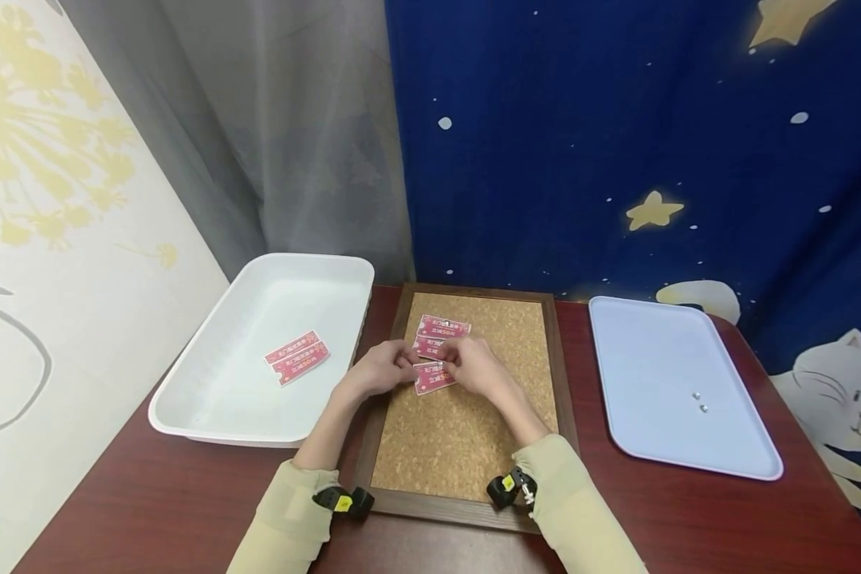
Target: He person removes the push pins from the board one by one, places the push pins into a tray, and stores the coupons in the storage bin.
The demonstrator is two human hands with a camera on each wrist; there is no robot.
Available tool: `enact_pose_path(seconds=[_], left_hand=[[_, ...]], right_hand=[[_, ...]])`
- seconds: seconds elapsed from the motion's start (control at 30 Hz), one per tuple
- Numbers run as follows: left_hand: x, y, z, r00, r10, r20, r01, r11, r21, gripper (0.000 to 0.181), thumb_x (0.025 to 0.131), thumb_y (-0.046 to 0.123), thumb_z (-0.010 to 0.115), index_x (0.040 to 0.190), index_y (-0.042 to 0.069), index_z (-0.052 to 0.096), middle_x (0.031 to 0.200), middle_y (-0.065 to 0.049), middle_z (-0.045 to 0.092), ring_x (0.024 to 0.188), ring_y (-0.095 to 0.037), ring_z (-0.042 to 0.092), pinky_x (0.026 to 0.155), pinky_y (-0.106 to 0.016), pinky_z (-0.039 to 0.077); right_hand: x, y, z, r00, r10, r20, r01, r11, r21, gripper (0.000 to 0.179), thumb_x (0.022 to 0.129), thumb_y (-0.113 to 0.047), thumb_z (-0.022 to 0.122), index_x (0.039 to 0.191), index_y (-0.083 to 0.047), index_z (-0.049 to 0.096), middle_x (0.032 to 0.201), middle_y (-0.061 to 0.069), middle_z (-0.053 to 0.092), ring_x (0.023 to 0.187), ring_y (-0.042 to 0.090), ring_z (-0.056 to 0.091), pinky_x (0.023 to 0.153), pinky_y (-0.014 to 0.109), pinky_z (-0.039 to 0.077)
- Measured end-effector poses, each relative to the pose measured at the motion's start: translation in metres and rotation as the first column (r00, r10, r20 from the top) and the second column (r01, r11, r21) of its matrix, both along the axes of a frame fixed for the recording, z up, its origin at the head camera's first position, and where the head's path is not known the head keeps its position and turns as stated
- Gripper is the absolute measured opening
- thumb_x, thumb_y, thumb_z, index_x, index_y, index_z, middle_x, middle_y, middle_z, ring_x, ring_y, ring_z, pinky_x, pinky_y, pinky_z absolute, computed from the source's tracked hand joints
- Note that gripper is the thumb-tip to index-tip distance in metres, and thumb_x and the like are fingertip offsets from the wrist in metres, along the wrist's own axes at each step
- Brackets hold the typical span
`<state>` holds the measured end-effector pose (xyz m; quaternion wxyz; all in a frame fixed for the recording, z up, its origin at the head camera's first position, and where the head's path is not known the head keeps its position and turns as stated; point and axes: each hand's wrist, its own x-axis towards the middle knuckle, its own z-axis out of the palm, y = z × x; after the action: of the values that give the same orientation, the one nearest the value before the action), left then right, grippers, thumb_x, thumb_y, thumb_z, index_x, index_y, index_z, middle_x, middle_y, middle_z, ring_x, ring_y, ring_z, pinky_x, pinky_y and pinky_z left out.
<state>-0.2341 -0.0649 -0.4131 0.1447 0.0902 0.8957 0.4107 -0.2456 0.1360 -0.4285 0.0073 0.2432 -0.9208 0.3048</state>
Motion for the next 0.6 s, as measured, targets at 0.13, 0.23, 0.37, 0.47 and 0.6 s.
enact_pose_path(seconds=[0.13,0.23,0.37,0.47,0.6], left_hand=[[-0.0001,0.0013,0.0002,1.0,0.0,-0.008,0.0,1.0,-0.001,0.01,0.088,-0.002,0.067,0.097,0.001,0.065,0.076,-0.003,0.06,0.067,-0.013,0.052,0.06,-0.024,0.041],[-0.0004,0.002,0.0001,1.0,0.0,-0.016,0.0,1.0,-0.002,0.01,0.088,-0.004,0.065,0.097,0.001,0.065,0.075,-0.004,0.059,0.066,-0.014,0.051,0.059,-0.024,0.04],[-0.0012,0.0028,-0.0004,1.0,0.004,-0.014,-0.004,1.0,0.001,0.011,0.088,-0.004,0.064,0.098,0.0,0.065,0.075,-0.004,0.059,0.066,-0.014,0.051,0.059,-0.024,0.04],[-0.0015,0.0031,-0.0012,1.0,0.011,-0.01,-0.011,1.0,0.005,0.012,0.089,-0.004,0.063,0.099,0.0,0.066,0.075,-0.005,0.059,0.064,-0.014,0.05,0.057,-0.024,0.04],[-0.0018,0.0032,-0.0038,1.0,0.014,-0.006,-0.014,1.0,0.013,0.012,0.089,-0.004,0.064,0.1,0.0,0.066,0.074,-0.005,0.059,0.063,-0.014,0.051,0.057,-0.025,0.039]], right_hand=[[-0.002,-0.0007,0.0001,1.0,0.016,0.019,-0.016,1.0,0.004,0.009,0.087,0.0,0.073,0.093,-0.006,0.074,0.078,-0.001,0.064,0.073,0.011,0.058,0.067,0.03,0.049],[-0.0035,-0.0003,-0.0006,0.999,0.036,0.016,-0.036,0.999,0.014,0.008,0.087,-0.001,0.074,0.091,-0.007,0.075,0.079,-0.001,0.063,0.074,0.011,0.057,0.066,0.029,0.047],[-0.0037,-0.0003,-0.0007,0.999,0.049,-0.017,-0.048,0.999,0.023,0.009,0.086,-0.001,0.074,0.091,-0.007,0.077,0.082,0.002,0.061,0.075,0.012,0.054,0.065,0.028,0.046],[-0.0034,-0.0008,-0.001,0.998,0.05,-0.043,-0.049,0.998,0.026,0.009,0.085,0.001,0.075,0.091,-0.006,0.077,0.082,0.003,0.06,0.074,0.012,0.054,0.064,0.028,0.046],[-0.0028,-0.0018,-0.0023,0.997,0.044,-0.062,-0.042,0.999,0.032,0.01,0.084,0.003,0.075,0.092,-0.003,0.077,0.083,0.006,0.062,0.073,0.013,0.058,0.065,0.028,0.049]])
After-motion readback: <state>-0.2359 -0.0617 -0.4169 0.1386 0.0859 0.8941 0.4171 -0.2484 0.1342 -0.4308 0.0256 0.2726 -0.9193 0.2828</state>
